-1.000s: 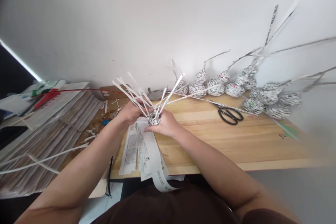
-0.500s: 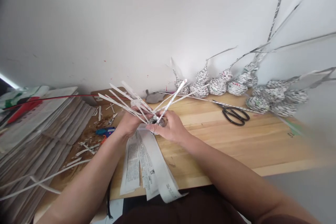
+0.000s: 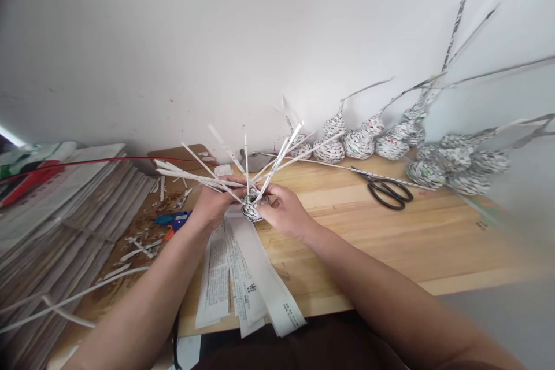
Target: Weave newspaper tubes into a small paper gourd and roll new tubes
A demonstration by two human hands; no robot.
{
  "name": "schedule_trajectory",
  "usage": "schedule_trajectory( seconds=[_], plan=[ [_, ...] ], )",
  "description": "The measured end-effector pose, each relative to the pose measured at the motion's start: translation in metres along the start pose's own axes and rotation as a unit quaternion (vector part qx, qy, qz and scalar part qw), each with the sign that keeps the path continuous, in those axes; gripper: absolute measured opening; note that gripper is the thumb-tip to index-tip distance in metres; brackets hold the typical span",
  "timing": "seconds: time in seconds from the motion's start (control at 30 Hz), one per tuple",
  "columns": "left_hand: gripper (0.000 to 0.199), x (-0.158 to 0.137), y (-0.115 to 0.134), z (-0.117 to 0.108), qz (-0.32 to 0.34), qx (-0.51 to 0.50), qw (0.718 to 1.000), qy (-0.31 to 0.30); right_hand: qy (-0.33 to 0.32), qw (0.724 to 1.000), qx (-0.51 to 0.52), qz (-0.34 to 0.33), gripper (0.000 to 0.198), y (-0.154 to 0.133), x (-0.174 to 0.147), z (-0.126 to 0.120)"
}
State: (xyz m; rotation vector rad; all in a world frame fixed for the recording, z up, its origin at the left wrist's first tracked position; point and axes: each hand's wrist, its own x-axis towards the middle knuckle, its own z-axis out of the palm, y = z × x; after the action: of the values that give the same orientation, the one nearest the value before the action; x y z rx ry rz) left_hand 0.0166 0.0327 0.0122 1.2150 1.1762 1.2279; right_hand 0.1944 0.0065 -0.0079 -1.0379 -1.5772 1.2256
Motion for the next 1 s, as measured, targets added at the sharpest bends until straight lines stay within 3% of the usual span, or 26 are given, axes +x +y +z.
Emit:
schedule_trajectory(
  seconds=[0.2,0.4,0.53,0.67,0.8,0.9,1.0],
  plan=[
    [0.035,0.001,-0.002,-0.002,-0.038,-0.006,0.999,-0.027,0.027,0.976,-0.185,-0.114,0.025,-0.002,-0.003,0.001],
    [0.022,0.002,0.000,-0.007,0.034,0.095,0.992,-0.075,-0.004,0.966,-0.205,-0.155,0.012,-0.003,-0.002,0.000],
    [0.020,0.003,0.001,-0.009,0.073,0.185,0.977,-0.082,-0.014,0.982,-0.153,-0.110,0.013,-0.004,-0.001,0.000],
    [0.020,0.002,0.001,-0.006,0.086,0.171,0.980,-0.055,-0.037,0.998,0.050,-0.009,0.015,-0.005,0.003,0.000],
    [0.019,-0.001,0.002,-0.003,0.069,0.160,0.984,-0.026,0.045,0.977,0.184,0.096,0.020,0.000,0.009,0.001],
    [0.019,-0.003,0.003,0.000,0.050,0.150,0.987,-0.023,0.091,0.978,0.160,0.097,0.026,0.005,0.011,0.000],
    [0.019,-0.005,0.003,0.002,0.038,0.135,0.990,-0.019,0.100,0.993,0.041,0.047,0.028,0.006,0.010,-0.004]
  ],
)
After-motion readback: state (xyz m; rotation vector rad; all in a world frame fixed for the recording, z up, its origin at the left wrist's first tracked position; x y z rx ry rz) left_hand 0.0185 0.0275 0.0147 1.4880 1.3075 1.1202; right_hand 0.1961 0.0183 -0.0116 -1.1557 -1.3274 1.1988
